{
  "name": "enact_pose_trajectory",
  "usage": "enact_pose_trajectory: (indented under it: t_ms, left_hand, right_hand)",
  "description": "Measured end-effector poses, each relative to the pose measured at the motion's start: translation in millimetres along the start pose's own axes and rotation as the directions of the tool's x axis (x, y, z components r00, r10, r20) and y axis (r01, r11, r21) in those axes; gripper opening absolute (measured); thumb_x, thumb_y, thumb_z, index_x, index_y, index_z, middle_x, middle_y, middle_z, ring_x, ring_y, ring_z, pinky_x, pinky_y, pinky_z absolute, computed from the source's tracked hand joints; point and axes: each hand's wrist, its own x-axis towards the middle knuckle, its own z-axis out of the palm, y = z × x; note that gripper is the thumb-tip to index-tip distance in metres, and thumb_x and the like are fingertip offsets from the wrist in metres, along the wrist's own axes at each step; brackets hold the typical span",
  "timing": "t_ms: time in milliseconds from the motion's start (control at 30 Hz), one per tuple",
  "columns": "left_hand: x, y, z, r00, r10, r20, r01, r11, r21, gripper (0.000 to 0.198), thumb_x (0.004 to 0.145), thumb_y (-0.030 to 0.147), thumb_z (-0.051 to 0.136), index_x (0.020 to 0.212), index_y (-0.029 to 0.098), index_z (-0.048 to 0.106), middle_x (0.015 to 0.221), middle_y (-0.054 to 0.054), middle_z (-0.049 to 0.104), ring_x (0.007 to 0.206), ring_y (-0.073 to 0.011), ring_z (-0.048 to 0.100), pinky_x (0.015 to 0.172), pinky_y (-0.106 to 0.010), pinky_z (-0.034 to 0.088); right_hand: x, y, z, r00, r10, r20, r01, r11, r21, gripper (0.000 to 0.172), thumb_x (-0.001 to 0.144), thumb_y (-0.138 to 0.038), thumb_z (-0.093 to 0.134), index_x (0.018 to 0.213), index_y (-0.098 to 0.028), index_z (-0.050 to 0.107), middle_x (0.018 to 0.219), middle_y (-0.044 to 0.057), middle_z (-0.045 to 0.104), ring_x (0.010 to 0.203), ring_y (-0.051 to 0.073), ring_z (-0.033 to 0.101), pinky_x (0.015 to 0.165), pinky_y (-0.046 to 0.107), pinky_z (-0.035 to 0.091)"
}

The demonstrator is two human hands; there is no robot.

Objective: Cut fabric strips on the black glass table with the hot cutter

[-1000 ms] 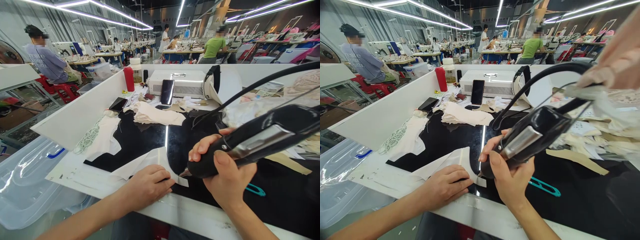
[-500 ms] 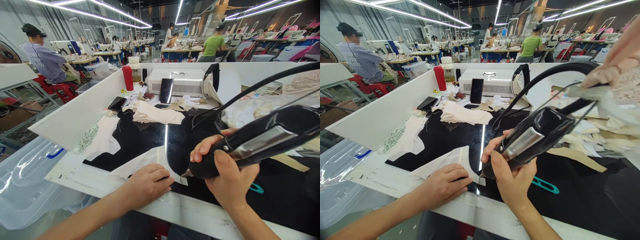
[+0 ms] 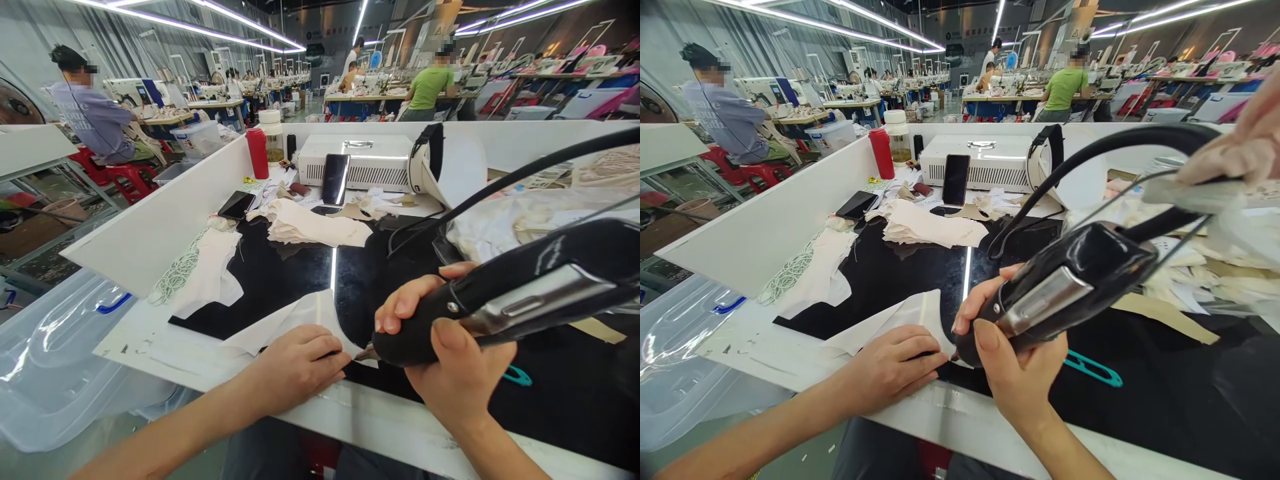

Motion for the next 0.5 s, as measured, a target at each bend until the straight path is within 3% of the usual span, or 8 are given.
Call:
enact_pose_trajectory:
  t_ms: [500]
  left_hand:
    - [-1.0,-0.8,0.8,1.0,0.008,-0.013,-0.008,1.0,-0.012,0.021,0.112,0.021,0.055,0.117,0.011,0.072,0.105,-0.009,0.076,0.099,-0.019,0.073,0.1,-0.033,0.062]
  right_hand:
    - [1.6,-7.6,-0.8,0.999,0.005,-0.038,-0.004,1.0,0.022,0.038,0.086,-0.038,0.09,0.113,-0.028,0.064,0.074,-0.004,0.069,0.053,0.017,0.062,0.048,0.032,0.056]
